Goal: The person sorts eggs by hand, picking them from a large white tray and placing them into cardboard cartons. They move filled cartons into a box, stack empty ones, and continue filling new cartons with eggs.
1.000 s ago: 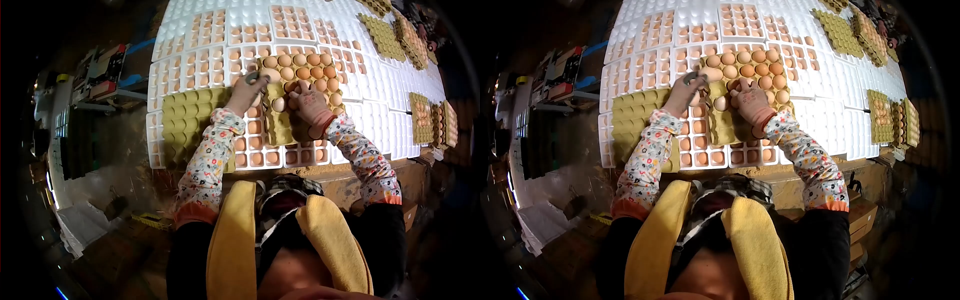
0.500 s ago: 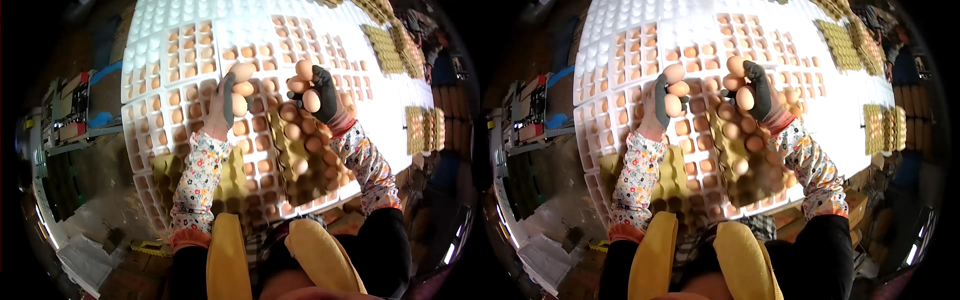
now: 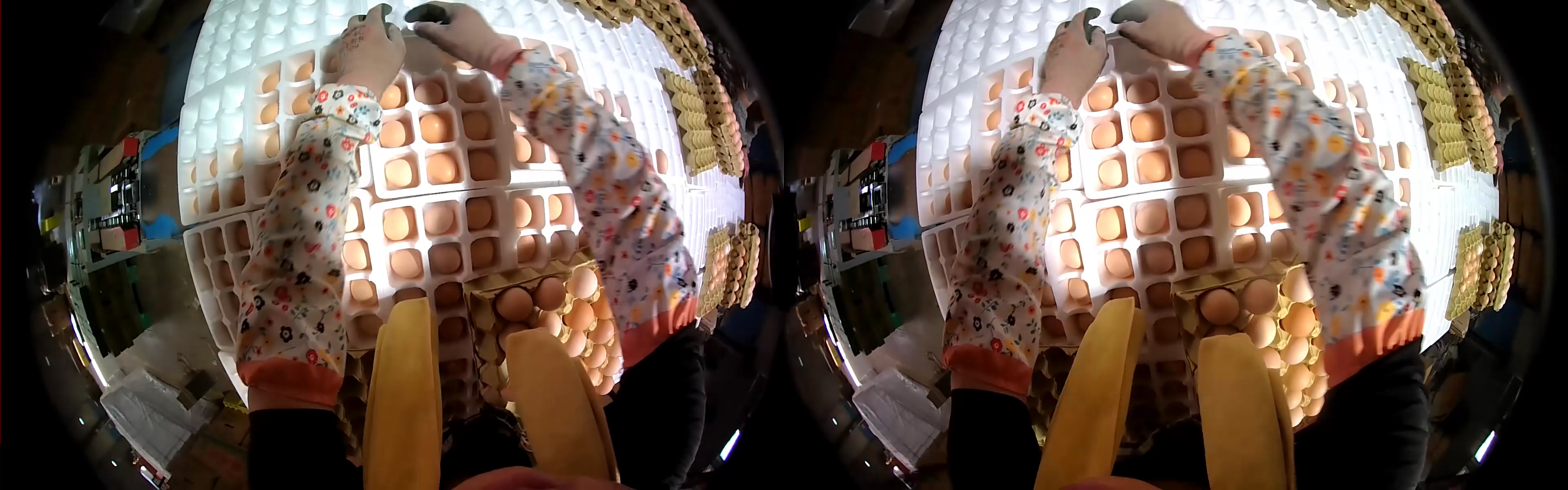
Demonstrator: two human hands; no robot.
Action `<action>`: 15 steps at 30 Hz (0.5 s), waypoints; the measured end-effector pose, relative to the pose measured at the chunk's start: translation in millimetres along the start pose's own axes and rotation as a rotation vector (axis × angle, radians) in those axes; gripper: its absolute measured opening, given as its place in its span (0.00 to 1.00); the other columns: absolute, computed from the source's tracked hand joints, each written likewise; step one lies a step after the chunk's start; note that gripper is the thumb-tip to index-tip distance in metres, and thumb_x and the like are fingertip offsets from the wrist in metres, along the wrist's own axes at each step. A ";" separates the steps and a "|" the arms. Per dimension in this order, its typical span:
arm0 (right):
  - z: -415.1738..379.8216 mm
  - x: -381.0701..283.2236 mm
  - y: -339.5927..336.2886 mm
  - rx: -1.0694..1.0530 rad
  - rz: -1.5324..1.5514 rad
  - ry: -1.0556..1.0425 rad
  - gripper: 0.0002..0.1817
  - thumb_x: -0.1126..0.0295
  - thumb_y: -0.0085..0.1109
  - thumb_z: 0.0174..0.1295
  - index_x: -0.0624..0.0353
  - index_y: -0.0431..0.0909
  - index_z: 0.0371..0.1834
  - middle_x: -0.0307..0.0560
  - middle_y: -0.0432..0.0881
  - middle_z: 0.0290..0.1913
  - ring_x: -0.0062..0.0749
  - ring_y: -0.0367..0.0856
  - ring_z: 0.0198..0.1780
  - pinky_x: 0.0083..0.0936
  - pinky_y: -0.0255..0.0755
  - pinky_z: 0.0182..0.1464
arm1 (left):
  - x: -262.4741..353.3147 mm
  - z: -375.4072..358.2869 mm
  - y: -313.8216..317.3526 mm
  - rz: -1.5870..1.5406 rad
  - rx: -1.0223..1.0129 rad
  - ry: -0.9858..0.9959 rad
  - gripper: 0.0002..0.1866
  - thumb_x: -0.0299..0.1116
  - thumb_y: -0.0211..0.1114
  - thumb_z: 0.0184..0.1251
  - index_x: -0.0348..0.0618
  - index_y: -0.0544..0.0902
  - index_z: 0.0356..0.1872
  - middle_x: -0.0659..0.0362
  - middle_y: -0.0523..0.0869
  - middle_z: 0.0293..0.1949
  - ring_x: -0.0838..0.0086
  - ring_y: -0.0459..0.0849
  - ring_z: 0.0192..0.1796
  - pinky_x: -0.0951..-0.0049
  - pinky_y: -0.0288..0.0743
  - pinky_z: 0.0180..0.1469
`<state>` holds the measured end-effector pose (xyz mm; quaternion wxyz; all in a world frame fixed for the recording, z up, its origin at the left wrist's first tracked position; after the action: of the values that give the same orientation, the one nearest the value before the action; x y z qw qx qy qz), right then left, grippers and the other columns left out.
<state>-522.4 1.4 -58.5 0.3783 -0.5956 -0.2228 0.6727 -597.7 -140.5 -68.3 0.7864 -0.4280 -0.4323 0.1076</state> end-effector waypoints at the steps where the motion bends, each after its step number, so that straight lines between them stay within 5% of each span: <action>1: 6.7 10.9 21.0 0.090 0.095 -0.022 0.17 0.63 0.58 0.63 0.57 0.80 0.53 0.47 0.86 0.45 0.30 0.82 0.44 0.23 0.72 0.53 | -11.1 2.6 20.0 0.072 0.002 0.053 0.24 0.42 0.51 0.67 0.45 0.72 0.62 0.38 0.77 0.55 0.46 0.76 0.58 0.58 0.68 0.63; 2: 8.5 16.4 37.6 0.086 0.164 0.083 0.17 0.58 0.56 0.61 0.54 0.82 0.48 0.53 0.85 0.39 0.49 0.82 0.41 0.32 0.75 0.48 | -17.3 3.8 28.9 0.130 0.075 0.050 0.23 0.42 0.52 0.67 0.45 0.74 0.61 0.42 0.80 0.51 0.51 0.79 0.54 0.59 0.71 0.59; 3: 0.2 20.7 39.2 0.253 0.341 0.002 0.16 0.58 0.57 0.62 0.54 0.82 0.47 0.52 0.85 0.40 0.47 0.83 0.42 0.30 0.75 0.47 | -24.8 6.2 35.0 0.190 0.143 0.047 0.22 0.42 0.54 0.68 0.45 0.75 0.60 0.47 0.82 0.47 0.57 0.82 0.49 0.59 0.74 0.55; 4: -1.6 28.6 27.1 0.265 0.318 -0.157 0.17 0.58 0.58 0.62 0.56 0.82 0.47 0.52 0.85 0.39 0.44 0.83 0.42 0.30 0.75 0.47 | -33.4 11.0 29.2 -0.085 0.067 0.107 0.21 0.41 0.55 0.68 0.42 0.77 0.58 0.47 0.83 0.48 0.59 0.82 0.51 0.63 0.74 0.56; 5: -25.3 26.9 8.3 0.216 0.354 -0.096 0.18 0.59 0.58 0.63 0.58 0.81 0.49 0.52 0.85 0.42 0.42 0.83 0.45 0.30 0.74 0.49 | -41.4 7.9 19.0 -0.376 -0.025 0.146 0.20 0.40 0.57 0.67 0.39 0.79 0.55 0.47 0.84 0.49 0.61 0.82 0.53 0.66 0.73 0.58; 6: -49.0 4.6 -15.6 0.169 0.388 -0.033 0.19 0.60 0.57 0.63 0.61 0.79 0.52 0.53 0.84 0.45 0.41 0.82 0.47 0.31 0.73 0.52 | -34.6 -16.5 7.7 -0.658 -0.356 -0.112 0.33 0.51 0.63 0.61 0.47 0.70 0.65 0.50 0.65 0.69 0.57 0.66 0.68 0.51 0.63 0.66; 7: -93.3 -12.5 -43.3 0.083 0.487 0.259 0.21 0.63 0.56 0.64 0.64 0.76 0.56 0.54 0.82 0.51 0.42 0.80 0.52 0.33 0.71 0.58 | -16.6 -39.1 -8.8 -0.585 -0.267 0.024 0.18 0.39 0.61 0.67 0.37 0.81 0.52 0.55 0.87 0.46 0.71 0.83 0.48 0.72 0.74 0.54; 8: -143.8 -56.8 -65.1 0.129 0.794 0.467 0.18 0.66 0.57 0.63 0.67 0.79 0.51 0.51 0.85 0.45 0.36 0.82 0.47 0.28 0.74 0.52 | 35.0 -93.9 -49.9 -0.618 -0.402 0.014 0.20 0.42 0.59 0.67 0.44 0.78 0.56 0.55 0.84 0.40 0.70 0.83 0.39 0.66 0.78 0.45; 10: -228.5 -82.5 -107.2 -0.051 0.608 0.426 0.17 0.68 0.59 0.66 0.66 0.79 0.53 0.41 0.83 0.47 0.20 0.80 0.47 0.20 0.75 0.51 | 70.5 -175.5 -67.4 -0.619 -0.595 -0.025 0.22 0.46 0.66 0.64 0.44 0.80 0.53 0.59 0.84 0.37 0.78 0.80 0.33 0.74 0.78 0.37; 12: -297.4 -117.2 -117.8 -0.130 0.530 0.602 0.19 0.68 0.62 0.64 0.61 0.77 0.57 0.40 0.84 0.44 0.23 0.81 0.46 0.25 0.76 0.49 | 120.4 -230.6 -91.3 -0.377 -0.598 0.427 0.24 0.50 0.71 0.56 0.46 0.81 0.48 0.58 0.82 0.44 0.69 0.82 0.45 0.68 0.78 0.48; 15: -328.4 -162.5 -111.8 -0.291 -0.039 0.219 0.26 0.68 0.63 0.57 0.54 0.74 0.61 0.46 0.84 0.42 0.40 0.82 0.46 0.34 0.75 0.50 | 153.2 -271.4 -84.5 0.103 -0.610 0.625 0.29 0.51 0.69 0.56 0.50 0.76 0.57 0.56 0.78 0.51 0.61 0.81 0.48 0.60 0.75 0.49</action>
<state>-175.9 -105.2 65.4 0.3233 -0.7093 -0.2866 0.5570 -312.8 -266.9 15.9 0.7106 -0.6736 -0.1637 -0.1204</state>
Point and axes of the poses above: each hand's wrist, its own z-axis towards the middle knuckle, its own y-axis out of the palm, x = y × z, the point moved 3 cm from there along z, towards the middle knuckle
